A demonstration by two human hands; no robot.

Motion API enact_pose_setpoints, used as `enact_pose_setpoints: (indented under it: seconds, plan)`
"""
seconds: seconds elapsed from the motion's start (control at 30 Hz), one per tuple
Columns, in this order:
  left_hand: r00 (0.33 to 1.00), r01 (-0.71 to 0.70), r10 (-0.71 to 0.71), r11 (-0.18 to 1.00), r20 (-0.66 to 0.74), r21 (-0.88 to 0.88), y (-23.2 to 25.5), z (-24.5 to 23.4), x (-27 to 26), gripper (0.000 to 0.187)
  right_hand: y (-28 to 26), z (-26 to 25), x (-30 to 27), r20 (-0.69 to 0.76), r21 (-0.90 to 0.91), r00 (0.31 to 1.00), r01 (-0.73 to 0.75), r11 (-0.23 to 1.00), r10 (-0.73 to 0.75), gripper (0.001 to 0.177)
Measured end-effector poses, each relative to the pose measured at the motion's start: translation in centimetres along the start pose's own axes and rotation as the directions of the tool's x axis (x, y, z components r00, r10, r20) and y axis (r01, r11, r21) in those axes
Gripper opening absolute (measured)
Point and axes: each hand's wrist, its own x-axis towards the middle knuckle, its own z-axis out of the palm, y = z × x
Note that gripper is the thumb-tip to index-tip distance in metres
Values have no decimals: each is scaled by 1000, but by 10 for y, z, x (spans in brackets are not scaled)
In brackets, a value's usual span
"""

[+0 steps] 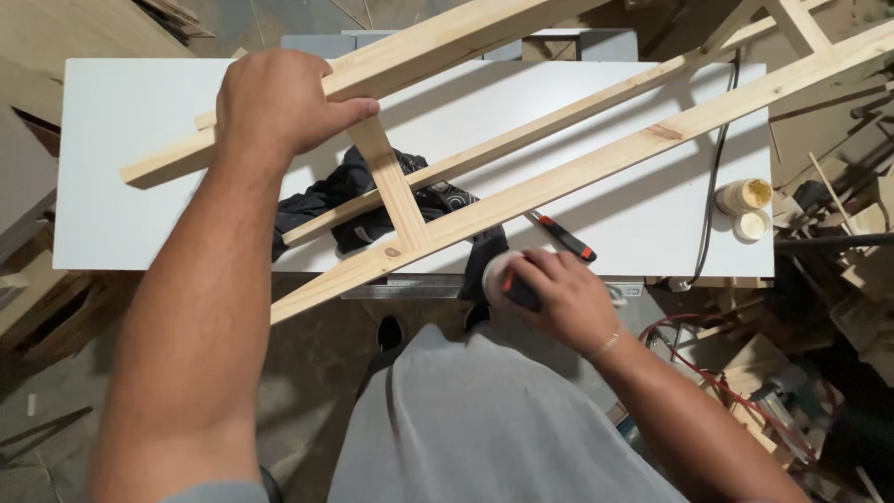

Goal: Sanding and cleaning a wooden frame structure in a workshop.

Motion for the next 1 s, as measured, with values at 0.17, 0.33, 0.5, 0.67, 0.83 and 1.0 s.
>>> enact_pose_setpoints:
  seconds: [0.17, 0.33, 0.5, 0.67, 0.83, 1.0]
  plan:
    - [999, 33, -31, 998, 41, -47, 3, -13, 8, 74, -2, 20, 37, 11, -8, 990, 138, 990, -138, 53]
    - [999, 35, -33, 996, 17, -83, 1, -9, 19, 75, -5, 32, 54, -94, -87, 979, 175, 981, -183, 39]
    - [999, -47, 44, 991, -31, -127, 8, 0, 9, 68, -5, 34, 56, -80, -44, 983, 159, 986, -162, 36]
    - [968, -190, 155, 967, -199, -168, 14, 15, -13, 52, 4, 43, 42, -22, -33, 982, 187, 982, -188, 40]
    - [869, -346, 199, 899, -454, -269, 13, 33, -20, 44, 12, 54, 25, 25, -80, 990, 140, 987, -138, 55]
    - [840, -395, 222, 876, -495, -277, 14, 34, -22, 41, 6, 50, 29, -12, -85, 989, 145, 986, -146, 49]
